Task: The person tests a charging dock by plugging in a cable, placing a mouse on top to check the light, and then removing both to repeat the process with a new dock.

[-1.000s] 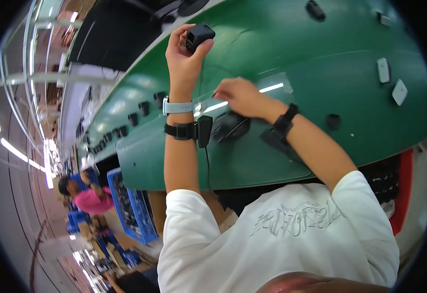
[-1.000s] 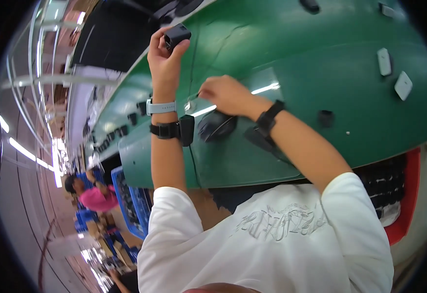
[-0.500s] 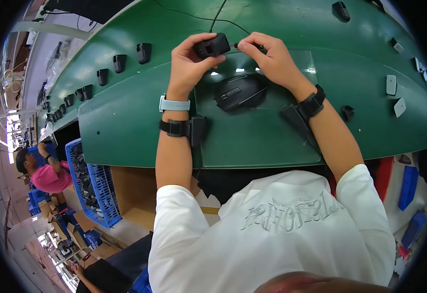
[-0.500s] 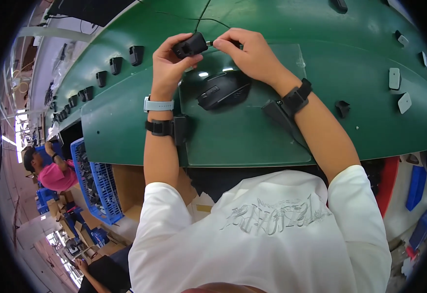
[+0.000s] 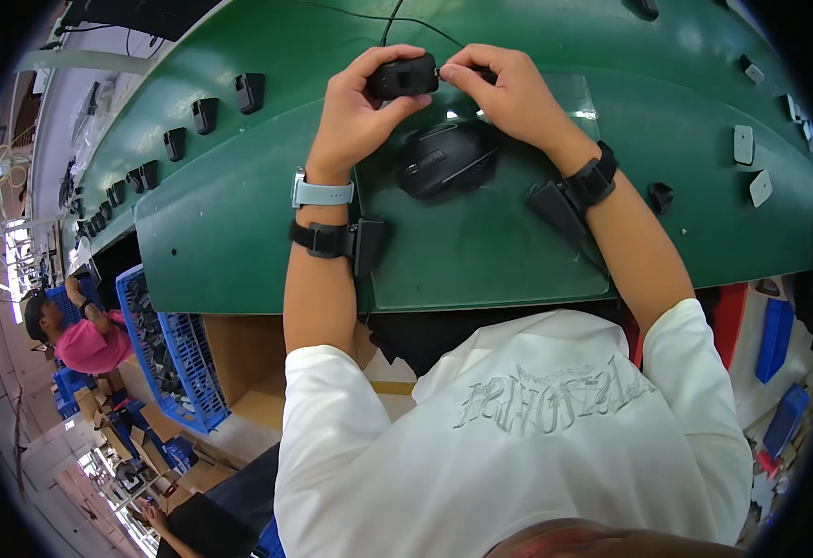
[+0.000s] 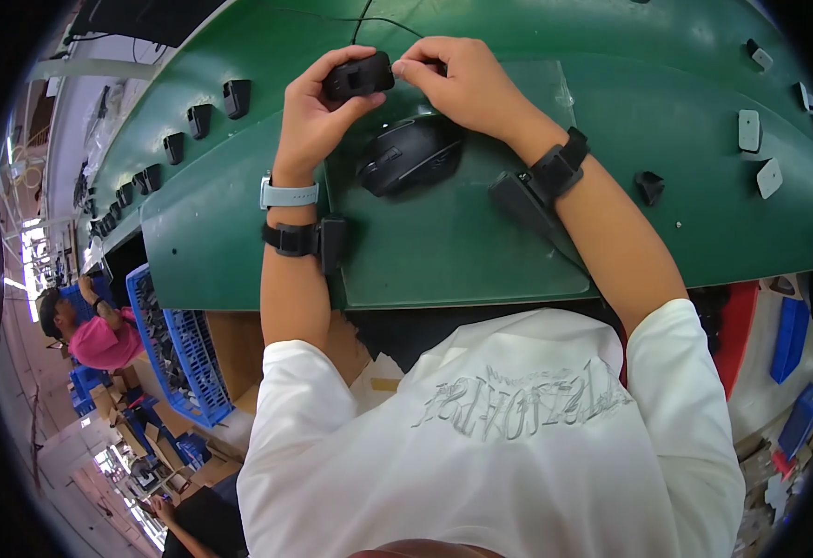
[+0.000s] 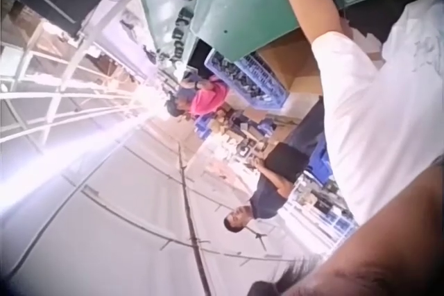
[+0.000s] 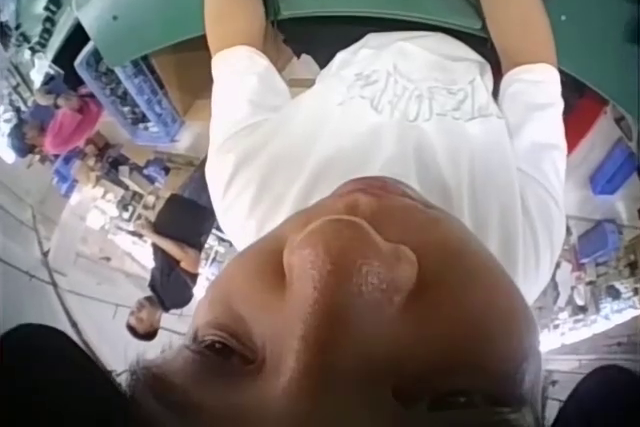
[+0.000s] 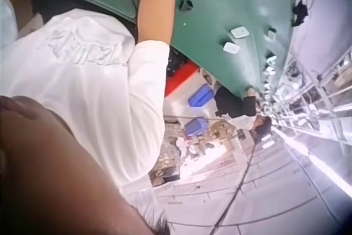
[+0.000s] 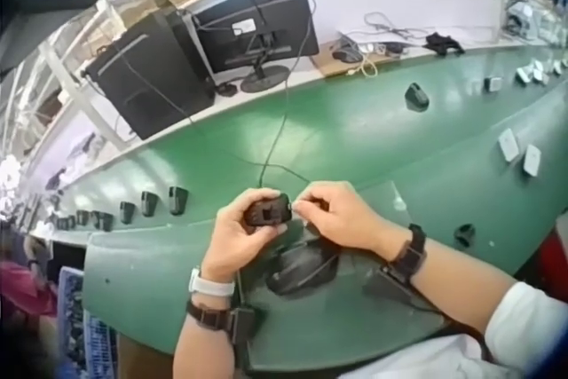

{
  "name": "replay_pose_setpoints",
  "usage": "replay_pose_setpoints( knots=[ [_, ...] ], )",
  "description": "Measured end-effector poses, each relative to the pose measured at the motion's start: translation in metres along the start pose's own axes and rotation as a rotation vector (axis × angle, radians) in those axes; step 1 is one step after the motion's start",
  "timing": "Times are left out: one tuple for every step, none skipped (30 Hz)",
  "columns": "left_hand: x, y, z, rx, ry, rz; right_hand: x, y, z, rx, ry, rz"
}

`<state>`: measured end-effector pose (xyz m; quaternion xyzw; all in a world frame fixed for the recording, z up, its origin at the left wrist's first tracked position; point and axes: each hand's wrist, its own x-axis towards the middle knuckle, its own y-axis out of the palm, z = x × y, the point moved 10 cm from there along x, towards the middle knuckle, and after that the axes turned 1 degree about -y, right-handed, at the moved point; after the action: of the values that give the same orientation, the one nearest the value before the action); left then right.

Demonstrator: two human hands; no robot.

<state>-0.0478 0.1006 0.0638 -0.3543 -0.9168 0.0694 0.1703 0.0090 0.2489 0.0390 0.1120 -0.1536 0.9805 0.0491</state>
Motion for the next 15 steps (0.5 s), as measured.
replay_pose_setpoints(
  knots=[
    [0.001, 0.002, 0.0, 0.017, -0.014, -0.009, 0.002, -0.003, -0.002, -0.021, -0.011, -0.007],
    [0.002, 0.005, 0.0, 0.016, -0.015, -0.011, 0.003, -0.006, -0.002, -0.042, -0.022, -0.013],
    [0.002, 0.007, -0.001, 0.008, -0.014, -0.015, 0.003, -0.007, -0.004, -0.047, -0.017, -0.003],
    [0.002, 0.008, -0.002, 0.001, -0.012, -0.018, 0.003, -0.006, -0.005, -0.046, -0.018, -0.001],
    [0.002, 0.008, -0.003, 0.002, -0.012, -0.021, 0.004, -0.006, -0.006, -0.031, -0.019, -0.009],
    [0.003, 0.007, -0.006, 0.038, -0.007, -0.027, 0.005, -0.006, -0.007, -0.015, -0.02, -0.016],
    [0.002, 0.006, -0.007, 0.074, -0.004, -0.036, 0.005, -0.006, -0.007, -0.015, -0.022, -0.012],
    [0.001, 0.002, -0.007, 0.075, -0.004, -0.041, 0.005, -0.005, -0.005, -0.045, -0.04, -0.003],
    [-0.001, -0.001, 0.007, -0.011, -0.146, 0.0, 0.006, -0.004, -0.003, -0.075, -0.059, 0.006],
    [-0.004, -0.002, 0.021, -0.097, -0.287, 0.04, 0.007, -0.002, 0.0, -0.074, -0.063, 0.011],
    [-0.005, -0.009, 0.021, -0.096, -0.287, 0.034, 0.002, -0.017, 0.033, -0.365, -0.341, -0.214],
    [-0.007, -0.01, 0.027, -0.148, -0.344, 0.075, -0.015, -0.022, 0.066, -0.653, -0.619, -0.442],
    [-0.009, -0.01, 0.035, -0.202, -0.402, 0.116, -0.016, -0.023, 0.069, -0.65, -0.625, -0.439],
    [-0.007, -0.011, 0.036, -0.196, -0.404, 0.112, -0.019, -0.023, 0.072, -0.439, -0.649, -0.313],
    [-0.005, -0.012, 0.036, -0.384, -0.403, 0.066, -0.023, -0.022, 0.075, -0.229, -0.667, -0.186]
  ],
)
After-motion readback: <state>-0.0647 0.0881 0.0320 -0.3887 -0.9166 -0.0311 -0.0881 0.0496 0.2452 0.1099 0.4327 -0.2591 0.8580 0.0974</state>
